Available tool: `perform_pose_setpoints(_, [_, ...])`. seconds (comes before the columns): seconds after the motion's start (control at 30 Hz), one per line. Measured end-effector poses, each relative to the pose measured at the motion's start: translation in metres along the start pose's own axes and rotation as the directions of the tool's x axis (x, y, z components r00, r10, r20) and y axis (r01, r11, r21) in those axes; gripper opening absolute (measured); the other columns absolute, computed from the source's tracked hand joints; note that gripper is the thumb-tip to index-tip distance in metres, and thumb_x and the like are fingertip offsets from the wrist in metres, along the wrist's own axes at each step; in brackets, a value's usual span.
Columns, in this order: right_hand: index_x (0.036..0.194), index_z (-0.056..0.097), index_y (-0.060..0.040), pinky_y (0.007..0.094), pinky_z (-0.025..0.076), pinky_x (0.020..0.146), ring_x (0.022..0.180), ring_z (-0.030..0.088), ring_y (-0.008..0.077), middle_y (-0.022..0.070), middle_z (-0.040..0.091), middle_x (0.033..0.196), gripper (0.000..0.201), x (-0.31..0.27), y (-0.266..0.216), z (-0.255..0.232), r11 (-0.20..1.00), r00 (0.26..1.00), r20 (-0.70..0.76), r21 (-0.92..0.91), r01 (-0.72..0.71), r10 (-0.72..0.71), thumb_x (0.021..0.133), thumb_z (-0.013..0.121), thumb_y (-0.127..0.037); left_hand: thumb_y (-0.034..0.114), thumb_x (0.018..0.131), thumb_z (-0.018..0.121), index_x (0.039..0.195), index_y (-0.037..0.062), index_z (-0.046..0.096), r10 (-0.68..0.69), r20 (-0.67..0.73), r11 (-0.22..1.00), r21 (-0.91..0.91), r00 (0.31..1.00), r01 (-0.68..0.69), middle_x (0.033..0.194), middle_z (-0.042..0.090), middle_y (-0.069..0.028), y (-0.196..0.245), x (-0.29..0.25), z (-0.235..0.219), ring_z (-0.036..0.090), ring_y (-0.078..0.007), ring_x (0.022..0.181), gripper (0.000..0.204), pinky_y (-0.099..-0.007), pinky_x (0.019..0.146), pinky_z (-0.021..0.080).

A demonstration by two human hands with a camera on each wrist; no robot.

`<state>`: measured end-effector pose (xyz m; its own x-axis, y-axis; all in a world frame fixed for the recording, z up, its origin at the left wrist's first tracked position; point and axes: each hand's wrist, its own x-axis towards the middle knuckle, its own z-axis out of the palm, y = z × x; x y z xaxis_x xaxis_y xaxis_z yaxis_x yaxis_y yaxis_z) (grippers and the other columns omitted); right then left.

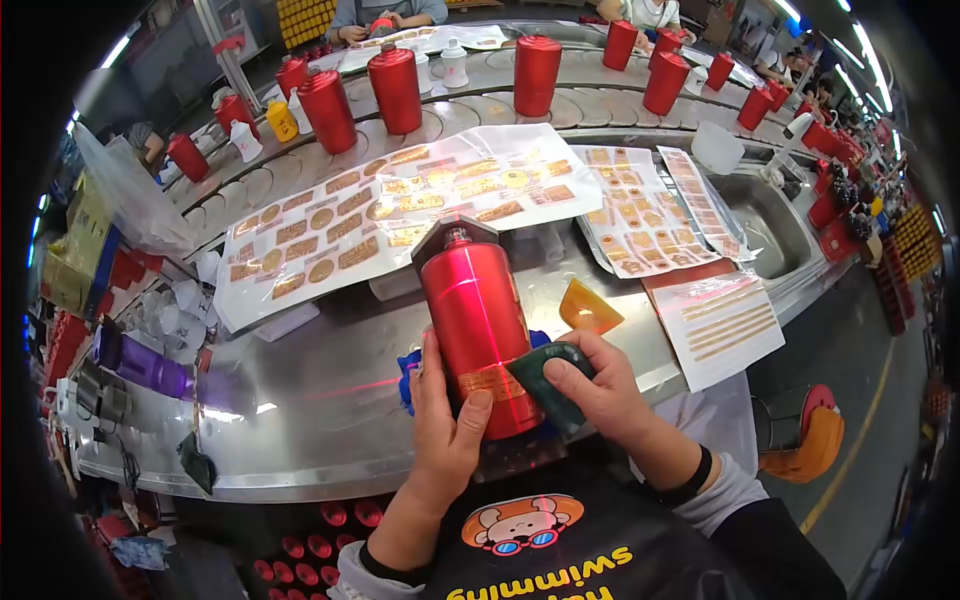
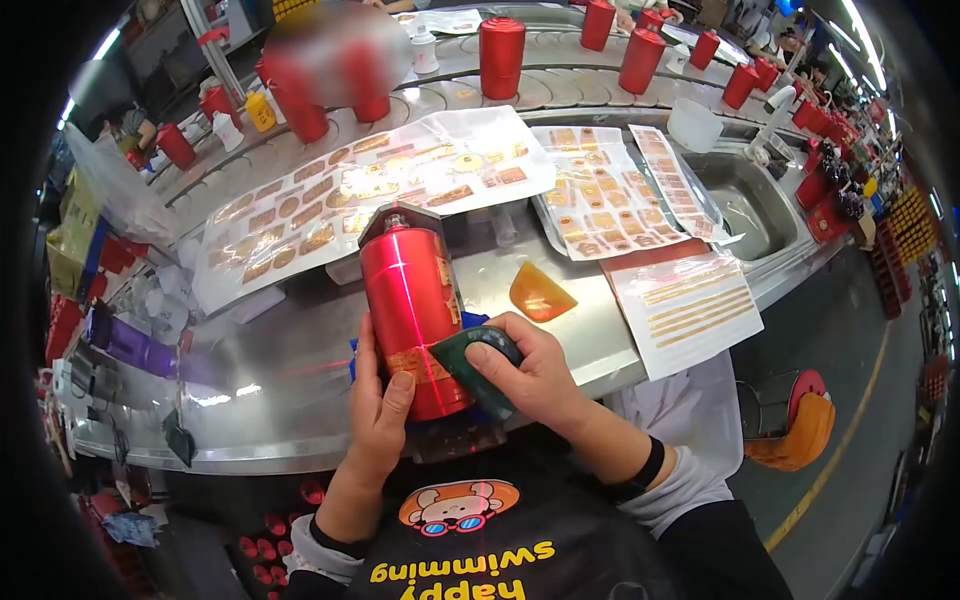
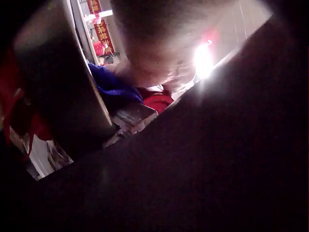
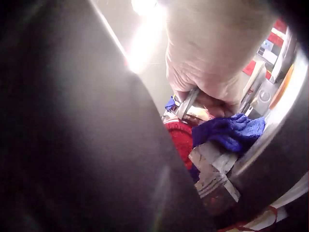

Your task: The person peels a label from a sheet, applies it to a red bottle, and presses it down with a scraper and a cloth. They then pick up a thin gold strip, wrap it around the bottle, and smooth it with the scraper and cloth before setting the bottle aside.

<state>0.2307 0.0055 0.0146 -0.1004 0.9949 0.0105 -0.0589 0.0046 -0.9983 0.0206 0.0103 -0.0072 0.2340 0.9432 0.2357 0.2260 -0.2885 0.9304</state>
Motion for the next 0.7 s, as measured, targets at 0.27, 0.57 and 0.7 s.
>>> perform_pose_setpoints(0.27, [0.103,0.059,-0.0012,0.0212,0.048,0.062,0.071,0.057,0.0039,0.0014,0.064,0.082,0.021,0.002,-0.001,0.001,0.999,1.0,0.02,-0.031,0.024,-0.024,0.094,0.065,-0.019,0.031,0.091,0.063,0.151,-0.0064,0.01,0.009,-0.016,0.991,-0.131,1.0,-0.011,0.151,0.028,-0.0277,0.007,-0.012,-0.003,0.024,-0.0376,0.143,0.088,-0.0443,0.117,0.015])
perform_pose_setpoints(0.57, [0.122,0.056,-0.0039,0.0332,0.05,0.086,0.102,0.064,0.0291,0.0179,0.062,0.116,0.031,-0.023,-0.019,-0.055,0.833,0.926,-0.074,-0.467,0.297,-0.371,0.092,0.059,-0.008,0.054,0.092,0.056,0.15,-0.0047,0.019,0.298,-0.032,0.839,0.485,0.954,-0.246,0.155,0.027,-0.0231,-0.001,-0.016,0.013,0.029,-0.0354,0.143,0.091,-0.0461,0.116,0.02])
perform_pose_setpoints(0.7, [0.101,0.066,0.0002,0.0397,0.042,0.105,0.127,0.048,0.0388,0.0217,0.051,0.138,0.032,-0.056,-0.009,-0.162,0.392,0.851,-0.101,-0.911,0.13,-0.516,0.075,0.051,0.012,0.057,0.095,0.049,0.151,-0.003,0.018,0.218,-0.079,0.942,0.278,0.973,-0.188,0.155,0.027,-0.0206,-0.016,-0.024,0.015,0.03,-0.0313,0.142,0.089,-0.0408,0.114,0.025])
